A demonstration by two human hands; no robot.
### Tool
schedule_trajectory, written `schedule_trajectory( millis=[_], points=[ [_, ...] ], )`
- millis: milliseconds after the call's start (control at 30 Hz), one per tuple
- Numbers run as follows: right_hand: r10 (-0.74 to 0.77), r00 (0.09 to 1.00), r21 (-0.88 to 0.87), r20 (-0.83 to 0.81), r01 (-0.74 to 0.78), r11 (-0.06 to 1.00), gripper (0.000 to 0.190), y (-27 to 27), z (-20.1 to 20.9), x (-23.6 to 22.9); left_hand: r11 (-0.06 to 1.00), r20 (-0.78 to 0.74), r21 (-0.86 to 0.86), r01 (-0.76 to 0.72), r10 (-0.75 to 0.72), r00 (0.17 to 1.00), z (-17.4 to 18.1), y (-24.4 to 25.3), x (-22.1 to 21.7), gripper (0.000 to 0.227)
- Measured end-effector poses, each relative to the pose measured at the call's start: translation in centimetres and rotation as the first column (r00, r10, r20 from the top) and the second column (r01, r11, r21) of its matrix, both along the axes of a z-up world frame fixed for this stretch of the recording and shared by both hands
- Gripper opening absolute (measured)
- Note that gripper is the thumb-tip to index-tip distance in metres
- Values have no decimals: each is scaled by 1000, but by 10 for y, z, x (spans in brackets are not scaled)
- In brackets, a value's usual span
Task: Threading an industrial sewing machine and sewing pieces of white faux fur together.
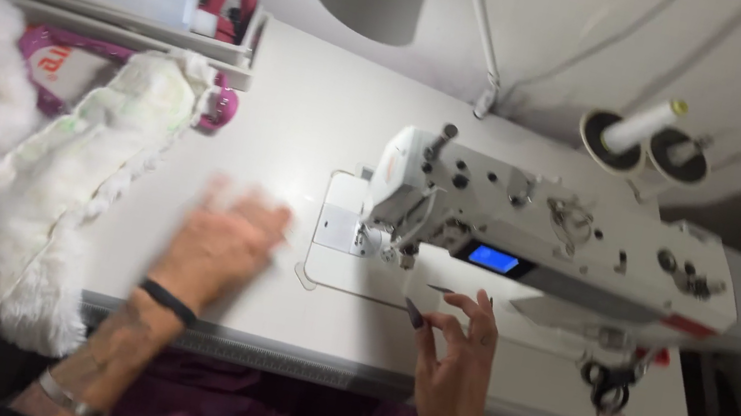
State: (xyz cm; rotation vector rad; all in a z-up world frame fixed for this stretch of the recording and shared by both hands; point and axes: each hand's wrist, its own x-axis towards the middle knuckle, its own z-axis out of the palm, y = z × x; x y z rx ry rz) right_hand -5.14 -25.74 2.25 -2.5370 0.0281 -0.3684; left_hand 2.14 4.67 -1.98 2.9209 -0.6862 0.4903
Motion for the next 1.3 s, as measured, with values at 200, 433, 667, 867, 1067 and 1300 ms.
schedule_trajectory(
  millis=[200, 433, 667, 867, 1067, 1300],
  points=[
    [117, 968, -332, 222, -38, 942, 18, 21, -39, -20, 949, 172, -314, -17, 75, 982, 51, -28, -20, 27],
    [245, 934, -251, 262, -179, 951, 19, 38, -30, -45, 882, -149, -344, 321, -389, 909, 2, -80, -50, 48],
    [470, 881, -445, -57, -444, 778, 62, -22, -14, 32, 885, -119, -298, 359, -407, 906, -4, -74, -49, 52],
    [564, 723, -515, -399, -685, 515, 49, -11, -2, 102, 860, -219, -311, 404, -479, 850, 4, -64, -42, 52],
    [647, 670, -485, -363, -729, 482, 51, -15, -29, 122, 903, -188, -172, 394, -422, 887, -29, -13, -13, 46],
    [679, 715, -404, -165, -677, 615, 48, -5, -34, 112, 995, -1, 15, 102, -102, 995, -17, 14, 34, 48]
  ],
)
